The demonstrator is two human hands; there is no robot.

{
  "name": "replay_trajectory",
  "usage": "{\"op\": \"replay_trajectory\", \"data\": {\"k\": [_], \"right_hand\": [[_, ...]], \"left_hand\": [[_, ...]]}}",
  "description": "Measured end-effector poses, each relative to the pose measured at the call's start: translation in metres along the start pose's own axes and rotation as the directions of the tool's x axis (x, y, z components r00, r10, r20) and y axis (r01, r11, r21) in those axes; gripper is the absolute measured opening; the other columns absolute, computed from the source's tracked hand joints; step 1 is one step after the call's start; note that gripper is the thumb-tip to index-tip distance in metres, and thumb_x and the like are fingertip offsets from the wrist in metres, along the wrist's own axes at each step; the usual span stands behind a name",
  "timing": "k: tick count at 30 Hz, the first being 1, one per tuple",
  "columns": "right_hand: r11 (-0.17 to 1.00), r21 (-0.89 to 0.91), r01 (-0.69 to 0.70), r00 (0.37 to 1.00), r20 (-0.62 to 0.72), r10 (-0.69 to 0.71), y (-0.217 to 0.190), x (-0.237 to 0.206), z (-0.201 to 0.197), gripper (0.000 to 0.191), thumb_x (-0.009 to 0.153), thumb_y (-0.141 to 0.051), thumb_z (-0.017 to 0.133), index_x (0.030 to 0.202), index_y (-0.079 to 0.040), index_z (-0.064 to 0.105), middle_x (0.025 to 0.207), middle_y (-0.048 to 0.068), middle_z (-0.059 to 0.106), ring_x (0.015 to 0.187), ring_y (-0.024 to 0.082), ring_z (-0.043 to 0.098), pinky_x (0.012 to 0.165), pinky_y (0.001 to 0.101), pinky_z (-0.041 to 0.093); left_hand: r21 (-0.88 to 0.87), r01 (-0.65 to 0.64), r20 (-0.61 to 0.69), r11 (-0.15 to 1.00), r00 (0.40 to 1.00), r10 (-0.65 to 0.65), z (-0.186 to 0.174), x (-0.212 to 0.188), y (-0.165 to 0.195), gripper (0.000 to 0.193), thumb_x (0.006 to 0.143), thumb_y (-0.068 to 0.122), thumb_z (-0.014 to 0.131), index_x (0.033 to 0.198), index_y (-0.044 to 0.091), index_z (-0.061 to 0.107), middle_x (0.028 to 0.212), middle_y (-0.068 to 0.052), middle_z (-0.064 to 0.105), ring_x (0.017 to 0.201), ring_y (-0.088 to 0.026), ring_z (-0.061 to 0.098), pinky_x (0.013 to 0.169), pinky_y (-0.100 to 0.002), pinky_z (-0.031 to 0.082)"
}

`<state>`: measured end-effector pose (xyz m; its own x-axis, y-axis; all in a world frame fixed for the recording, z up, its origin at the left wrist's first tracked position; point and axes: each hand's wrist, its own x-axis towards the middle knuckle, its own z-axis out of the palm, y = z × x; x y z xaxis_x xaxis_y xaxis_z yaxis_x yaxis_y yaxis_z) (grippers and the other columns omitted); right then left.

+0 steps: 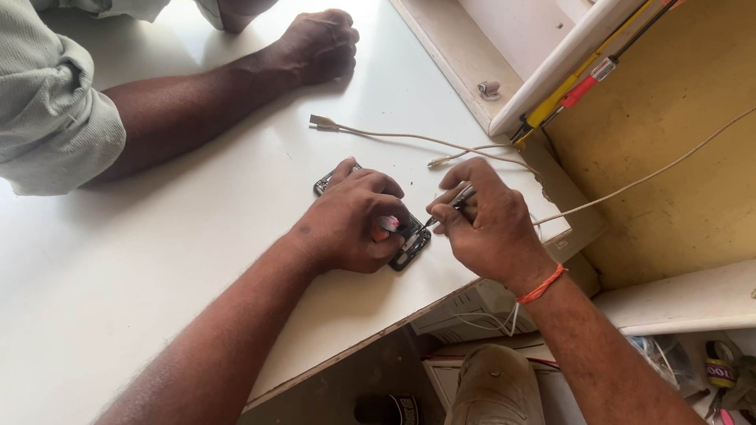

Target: The person works on a disassembled smartphone at a repair bench, using a screwdriver to unscrew and adjust internal components while holding the phone steady. They then pick up a red phone housing, align it with the device, and press the parts together, with a spray can and other phones on the bench nearby.

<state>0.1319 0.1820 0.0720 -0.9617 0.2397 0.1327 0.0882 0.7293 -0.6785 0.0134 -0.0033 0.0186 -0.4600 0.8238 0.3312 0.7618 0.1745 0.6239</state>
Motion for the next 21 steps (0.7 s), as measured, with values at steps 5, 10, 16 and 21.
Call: {"op": "replay_trajectory", "data": {"k": [5, 10, 16, 21], "right_hand": [[0.776, 0.627, 0.066, 0.984, -0.171, 0.054, 0.034, 0.021, -0.006, 0.045, 0.091, 0.003, 0.057, 0.131, -0.007, 0.039, 0.081, 0.002, 0.067, 0.080, 0.015, 0.076, 0.078, 0.0263, 0.065], [0.965, 0.167, -0.203, 0.974, -0.066, 0.217, 0.052, 0.041, 0.008, 0.026, 0.099, -0.011, 0.065, 0.125, -0.007, 0.065, 0.075, 0.005, 0.060, 0.062, 0.021, 0.058, 0.056, 0.0366, 0.048], [0.970, -0.207, -0.125, 0.991, -0.069, 0.113, 0.041, 0.039, 0.026, 0.019, 0.085, -0.019, 0.074, 0.101, -0.007, 0.075, 0.092, 0.008, 0.078, 0.085, 0.019, 0.075, 0.079, 0.0345, 0.059], [0.959, -0.270, -0.091, 0.994, -0.084, 0.071, 0.030, 0.047, 0.029, 0.020, 0.086, -0.021, 0.072, 0.100, -0.007, 0.074, 0.093, 0.011, 0.077, 0.085, 0.024, 0.074, 0.078, 0.0379, 0.058]], "left_hand": [[0.029, 0.054, 0.042, 0.998, 0.998, -0.055, -0.001, 0.002, 0.004, 0.019, 0.070, 0.021, 0.077, 0.088, 0.022, 0.079, 0.114, -0.001, 0.068, 0.123, -0.019, 0.058, 0.123, -0.065, 0.004], [0.033, 0.082, 0.061, 0.996, 0.995, -0.084, -0.004, 0.005, 0.007, 0.020, 0.070, 0.022, 0.076, 0.090, 0.022, 0.078, 0.115, -0.001, 0.068, 0.123, -0.019, 0.058, 0.124, -0.067, 0.002], [0.032, 0.087, 0.048, 0.996, 0.995, -0.088, -0.006, 0.003, 0.010, 0.023, 0.068, 0.024, 0.077, 0.091, 0.023, 0.078, 0.115, -0.001, 0.067, 0.126, -0.021, 0.056, 0.123, -0.068, 0.000], [0.104, 0.127, 0.047, 0.986, 0.990, -0.132, -0.007, 0.005, 0.009, 0.022, 0.066, 0.027, 0.079, 0.087, 0.022, 0.075, 0.112, -0.002, 0.066, 0.128, -0.022, 0.054, 0.123, -0.067, 0.001]]}}
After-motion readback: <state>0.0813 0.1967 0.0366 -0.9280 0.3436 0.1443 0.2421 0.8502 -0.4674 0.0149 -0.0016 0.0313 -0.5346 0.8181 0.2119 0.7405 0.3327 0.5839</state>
